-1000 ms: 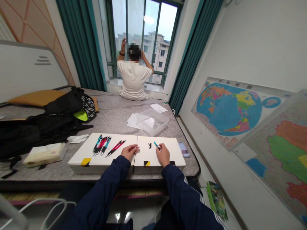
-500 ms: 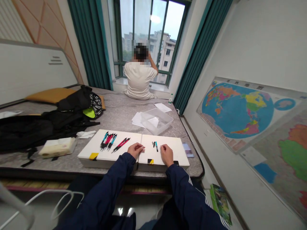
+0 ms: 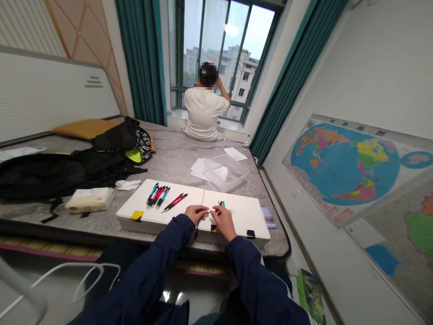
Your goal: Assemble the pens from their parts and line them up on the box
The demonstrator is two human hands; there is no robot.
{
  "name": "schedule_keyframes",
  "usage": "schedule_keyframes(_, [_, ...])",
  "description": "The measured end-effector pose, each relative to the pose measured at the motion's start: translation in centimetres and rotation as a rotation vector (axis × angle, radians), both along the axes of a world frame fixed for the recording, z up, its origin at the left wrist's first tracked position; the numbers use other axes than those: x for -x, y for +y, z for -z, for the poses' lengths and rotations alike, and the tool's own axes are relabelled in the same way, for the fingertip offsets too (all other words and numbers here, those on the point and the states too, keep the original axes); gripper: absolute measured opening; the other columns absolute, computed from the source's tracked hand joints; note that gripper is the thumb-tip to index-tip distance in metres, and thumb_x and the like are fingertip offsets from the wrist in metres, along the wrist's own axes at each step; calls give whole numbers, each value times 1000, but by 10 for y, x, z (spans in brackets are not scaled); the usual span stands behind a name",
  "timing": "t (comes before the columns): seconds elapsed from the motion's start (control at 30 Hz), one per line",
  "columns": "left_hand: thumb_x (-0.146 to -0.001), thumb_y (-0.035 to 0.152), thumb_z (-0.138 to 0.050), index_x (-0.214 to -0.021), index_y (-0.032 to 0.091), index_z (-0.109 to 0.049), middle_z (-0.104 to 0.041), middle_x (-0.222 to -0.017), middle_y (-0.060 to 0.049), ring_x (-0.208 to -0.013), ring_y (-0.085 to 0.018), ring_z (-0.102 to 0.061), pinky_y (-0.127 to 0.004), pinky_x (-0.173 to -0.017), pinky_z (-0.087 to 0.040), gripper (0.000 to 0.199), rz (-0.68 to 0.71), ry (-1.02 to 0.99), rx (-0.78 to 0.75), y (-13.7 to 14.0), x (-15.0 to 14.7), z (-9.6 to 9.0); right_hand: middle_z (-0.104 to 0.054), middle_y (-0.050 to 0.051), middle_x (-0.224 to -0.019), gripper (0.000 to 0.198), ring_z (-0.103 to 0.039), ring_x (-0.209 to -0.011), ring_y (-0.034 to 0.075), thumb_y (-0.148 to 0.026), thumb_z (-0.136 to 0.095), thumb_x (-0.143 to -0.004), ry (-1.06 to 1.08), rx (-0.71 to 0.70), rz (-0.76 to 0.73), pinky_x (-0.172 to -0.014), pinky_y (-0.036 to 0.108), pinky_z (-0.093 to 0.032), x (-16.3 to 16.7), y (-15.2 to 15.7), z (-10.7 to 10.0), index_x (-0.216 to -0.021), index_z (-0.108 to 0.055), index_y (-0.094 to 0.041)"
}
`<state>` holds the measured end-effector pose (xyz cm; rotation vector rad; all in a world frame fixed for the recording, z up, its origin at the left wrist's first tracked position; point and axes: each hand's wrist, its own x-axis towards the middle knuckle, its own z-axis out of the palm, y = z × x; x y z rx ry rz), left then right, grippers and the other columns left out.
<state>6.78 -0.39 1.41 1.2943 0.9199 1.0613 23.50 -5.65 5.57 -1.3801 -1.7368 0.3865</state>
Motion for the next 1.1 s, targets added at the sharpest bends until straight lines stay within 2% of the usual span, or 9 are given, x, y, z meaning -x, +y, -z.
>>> schedule_keyframes(0.1, [-68, 39, -74, -85, 11, -74, -72, -74, -7, -52, -12, -62, -26, -54, -53, 33, 31, 45, -57, 1, 0, 5, -69, 4, -82, 16, -60, -69, 17, -28, -56, -86, 23, 45, -3, -68, 28, -47, 18, 3, 0, -88, -69, -18])
schedule_keyframes(0.23, [-68, 37, -75, -88, 12, -71, -69, -64, -4, -48, -12, -60, -25, -51, -51, 32, 38, 41, -70, 1, -1, 5, -70, 4, -76, 17, -62, -72, 18, -25, -54, -84, 51, 66, 5, -70, 28, -47, 19, 5, 0, -82, -70, -19])
schedule_keyframes(0.37, [-65, 34, -77, -83, 12, -67, -69, -62, -4, -47, -12, -60, -24, -49, -50, 30, 30, 15, -39, -1, -2, 1, -71, 4, -77, 19, -63, -71, 18, -29, -55, -82, 71, 75, 44, -71, 29, -48, -1, 11, -2, -79, -70, -18])
schedule_keyframes(0.53, [-71, 40, -72, -81, 13, -64, -73, -76, -9, -45, -12, -61, -24, -47, -49, 31, -14, -30, -26, 2, -1, 2, -72, 8, -80, 25, -64, -74, 20, -33, -53, -80, 108, 50, 241, -73, 31, -49, -40, 29, -4, -83, -70, -15])
schedule_keyframes(0.63, [-73, 44, -70, -82, 13, -60, -74, -81, -11, -44, -12, -61, -23, -45, -46, 33, -20, -63, -14, 3, 0, 1, -72, 9, -80, 25, -64, -74, 21, -32, -53, -77, 65, 77, 301, -73, 31, -48, -57, 36, 2, -82, -71, -15])
schedule_keyframes(0.8, [-75, 45, -68, -80, 15, -54, -75, -81, -11, -43, -12, -62, -21, -41, -39, 34, -26, -90, -22, 1, 1, -3, -72, 7, -77, 27, -63, -70, 21, -32, -51, -78, 24, 108, 245, -70, 31, -47, -57, 29, 14, -81, -72, -16])
schedule_keyframes(0.93, [-73, 45, -70, -81, 16, -50, -75, -80, -11, -44, -14, -63, -21, -42, -39, 36, -27, -108, -13, 2, 1, -3, -72, 7, -79, 28, -62, -69, 20, -32, -50, -78, 24, 112, 197, -70, 30, -47, -55, 25, 16, -81, -73, -17])
schedule_keyframes(1.1, [-73, 41, -70, -91, 16, -51, -75, -83, -12, -50, -16, -67, -21, -43, -41, 37, -52, -128, 12, 5, 3, -2, -72, 8, -77, 28, -62, -71, 21, -34, -51, -79, 104, 113, 255, -69, 31, -47, -62, 28, 15, -81, -72, -14])
